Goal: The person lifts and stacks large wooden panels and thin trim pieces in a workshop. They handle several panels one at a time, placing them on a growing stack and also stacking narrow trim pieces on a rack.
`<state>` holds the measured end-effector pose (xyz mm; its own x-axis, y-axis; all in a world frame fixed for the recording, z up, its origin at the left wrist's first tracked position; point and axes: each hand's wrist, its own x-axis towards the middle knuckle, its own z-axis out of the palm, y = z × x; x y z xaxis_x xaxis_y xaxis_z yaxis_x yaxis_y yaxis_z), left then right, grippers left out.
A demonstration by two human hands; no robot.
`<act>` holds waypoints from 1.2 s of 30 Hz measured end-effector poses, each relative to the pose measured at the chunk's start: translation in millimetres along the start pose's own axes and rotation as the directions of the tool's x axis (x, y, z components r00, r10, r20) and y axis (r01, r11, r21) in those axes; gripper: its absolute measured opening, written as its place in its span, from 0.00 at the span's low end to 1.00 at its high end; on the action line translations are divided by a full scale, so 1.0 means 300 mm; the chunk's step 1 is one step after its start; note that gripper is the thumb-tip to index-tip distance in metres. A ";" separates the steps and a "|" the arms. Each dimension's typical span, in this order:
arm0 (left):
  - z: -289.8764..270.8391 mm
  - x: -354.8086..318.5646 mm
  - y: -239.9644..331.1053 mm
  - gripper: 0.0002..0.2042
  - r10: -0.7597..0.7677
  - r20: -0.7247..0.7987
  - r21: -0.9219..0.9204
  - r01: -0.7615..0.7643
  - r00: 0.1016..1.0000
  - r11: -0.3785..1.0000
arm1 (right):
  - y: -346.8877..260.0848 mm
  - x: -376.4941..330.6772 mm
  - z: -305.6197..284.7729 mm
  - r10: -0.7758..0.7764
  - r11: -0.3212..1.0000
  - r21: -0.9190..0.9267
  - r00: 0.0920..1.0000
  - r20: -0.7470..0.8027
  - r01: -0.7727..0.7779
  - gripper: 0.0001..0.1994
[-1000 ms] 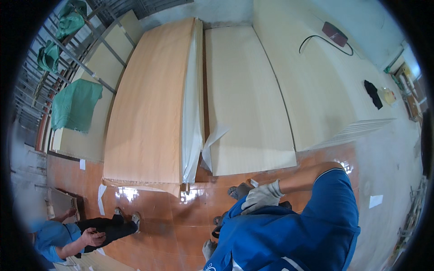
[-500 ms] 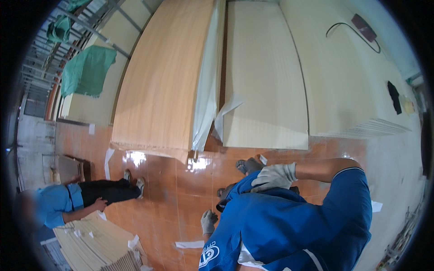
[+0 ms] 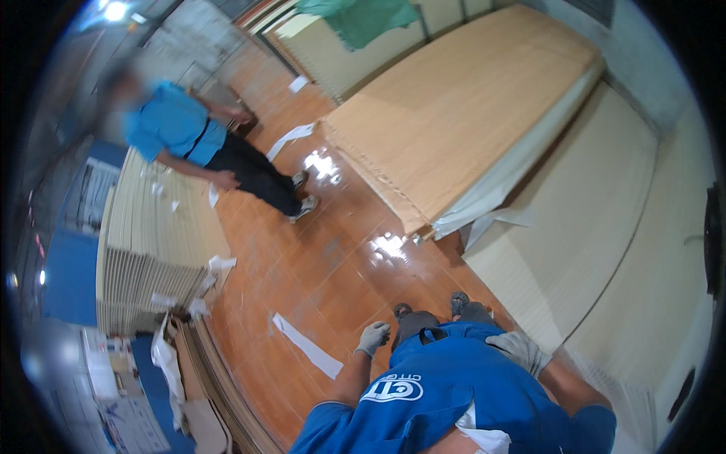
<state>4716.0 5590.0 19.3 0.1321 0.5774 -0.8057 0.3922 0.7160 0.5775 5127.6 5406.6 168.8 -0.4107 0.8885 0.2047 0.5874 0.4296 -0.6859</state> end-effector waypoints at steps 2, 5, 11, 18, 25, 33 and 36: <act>0.014 0.006 0.003 0.12 0.004 -0.004 0.020 -0.004 1.000 1.000 | 0.009 0.002 0.014 0.004 1.000 -0.009 1.000 0.030 -0.004 0.19; 0.035 0.001 0.007 0.12 -0.004 -0.038 0.049 0.006 0.999 0.999 | 0.021 0.006 0.024 0.043 0.999 -0.030 0.994 0.100 -0.040 0.16; 0.039 -0.019 -0.028 0.12 -0.026 -0.087 0.063 0.032 0.996 0.997 | 0.025 0.018 0.020 0.227 0.974 -0.063 0.943 0.243 -0.218 0.16; 0.046 -0.005 -0.050 0.13 -0.031 -0.082 0.049 0.035 0.996 0.998 | 0.017 0.079 -0.022 0.315 0.943 0.005 0.900 0.302 -0.332 0.19; 0.030 -0.018 -0.007 0.12 0.011 -0.040 -0.151 -0.017 0.999 0.988 | 0.061 -0.104 -0.105 0.416 0.908 -0.094 0.851 0.319 -0.409 0.24; 0.005 -0.060 0.013 0.10 -0.072 0.050 0.012 0.072 0.996 0.997 | 0.563 -0.340 -0.088 0.933 -0.122 0.152 -0.062 0.354 -0.981 0.41; 0.000 -0.068 0.037 0.10 -0.035 0.015 -0.034 0.035 0.999 0.999 | 0.629 -0.306 -0.028 0.931 -0.285 0.507 -0.109 0.348 -0.814 0.39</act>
<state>4717.7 5586.0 42.1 0.1322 0.5464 -0.8270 0.3658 0.7485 0.5530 5282.0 5407.5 26.3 0.3495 0.2467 -0.9039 -0.1861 -0.9272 -0.3251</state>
